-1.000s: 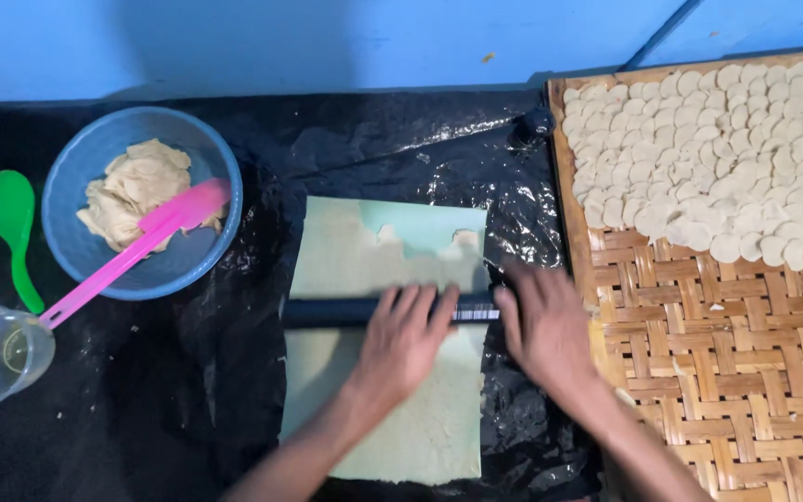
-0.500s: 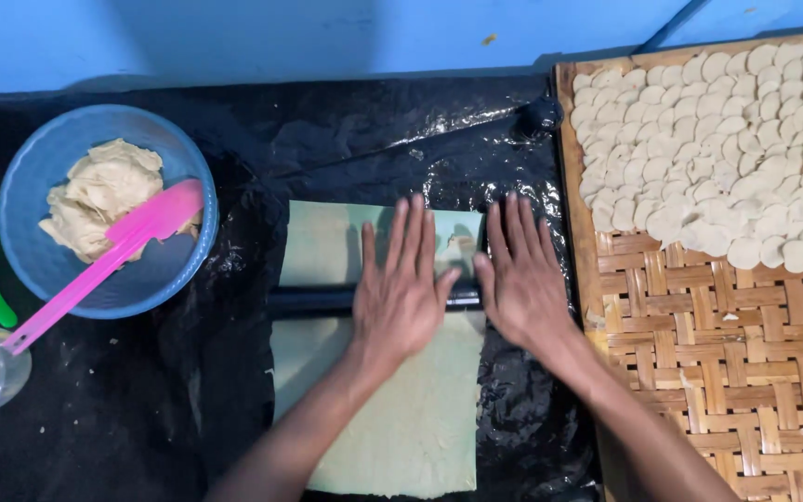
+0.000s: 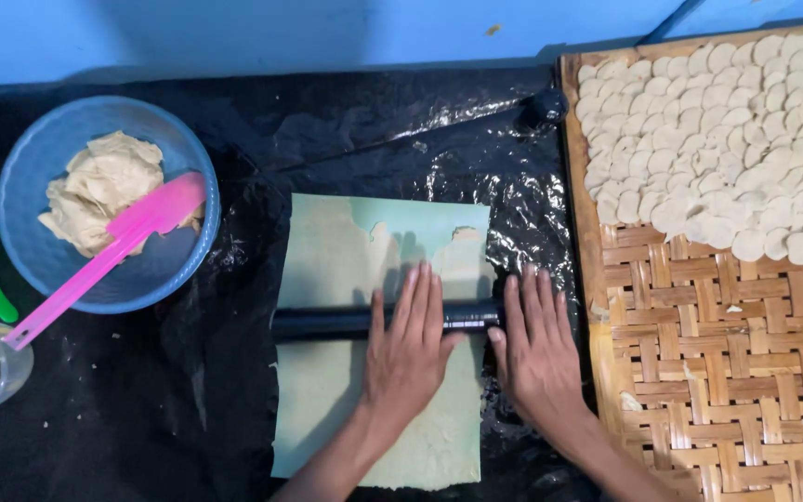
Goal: Rolling out dough and spreading it on a surface using a spatula and roller for chip production.
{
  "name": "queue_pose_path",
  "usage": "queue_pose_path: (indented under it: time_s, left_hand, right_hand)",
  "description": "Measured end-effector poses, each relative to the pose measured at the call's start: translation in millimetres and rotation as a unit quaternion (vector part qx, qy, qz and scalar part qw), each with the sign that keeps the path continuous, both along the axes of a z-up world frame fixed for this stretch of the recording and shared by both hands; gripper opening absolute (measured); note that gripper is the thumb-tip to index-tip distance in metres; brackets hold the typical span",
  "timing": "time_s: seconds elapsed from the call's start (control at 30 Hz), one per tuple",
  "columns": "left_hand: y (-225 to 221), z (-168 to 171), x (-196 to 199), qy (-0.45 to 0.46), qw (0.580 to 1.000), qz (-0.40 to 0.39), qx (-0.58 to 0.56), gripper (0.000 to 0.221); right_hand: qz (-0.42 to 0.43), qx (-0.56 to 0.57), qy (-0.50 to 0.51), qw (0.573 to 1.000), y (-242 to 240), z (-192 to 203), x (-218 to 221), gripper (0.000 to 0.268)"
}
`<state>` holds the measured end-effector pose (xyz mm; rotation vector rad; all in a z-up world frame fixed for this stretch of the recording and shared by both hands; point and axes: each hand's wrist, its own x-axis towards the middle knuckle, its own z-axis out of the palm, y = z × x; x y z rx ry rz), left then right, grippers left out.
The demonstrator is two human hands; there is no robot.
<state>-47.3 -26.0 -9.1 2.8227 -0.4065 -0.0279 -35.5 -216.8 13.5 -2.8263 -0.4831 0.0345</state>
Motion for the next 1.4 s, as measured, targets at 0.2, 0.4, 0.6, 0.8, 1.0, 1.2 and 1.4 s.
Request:
queue_pose_path:
  time_s: [0.2, 0.4, 0.6, 0.8, 1.0, 1.2, 1.4]
  left_hand:
    - [2, 9, 67, -0.01, 0.999, 0.023, -0.04, 0.075]
    - [9, 5, 136, 0.022, 0.997, 0.036, -0.06, 0.081]
    - [13, 1, 169, -0.035, 0.994, 0.048, -0.091, 0.082]
    - [17, 14, 117, -0.077, 0.988, 0.007, -0.133, 0.082]
    - [23, 14, 14, -0.113, 0.972, -0.053, -0.201, 0.065]
    - [21, 12, -18, -0.064, 0.996, -0.028, -0.055, 0.059]
    - [15, 8, 61, -0.04, 0.995, 0.038, -0.086, 0.078]
  right_hand:
    - [0.033, 0.022, 0.008, 0.999, 2, -15, 54, 0.073]
    - [0.031, 0.014, 0.025, 0.999, 10, -21, 117, 0.064]
    - [0.012, 0.068, 0.039, 0.997, 17, -16, 152, 0.064]
    - [0.007, 0.032, -0.005, 0.999, 19, -9, 102, 0.067]
    - [0.006, 0.024, -0.012, 1.0, 14, -5, 37, 0.07]
    - [0.0, 0.023, -0.031, 0.999, 10, 6, 7, 0.061]
    - [0.02, 0.035, -0.036, 0.999, 11, -15, 45, 0.066]
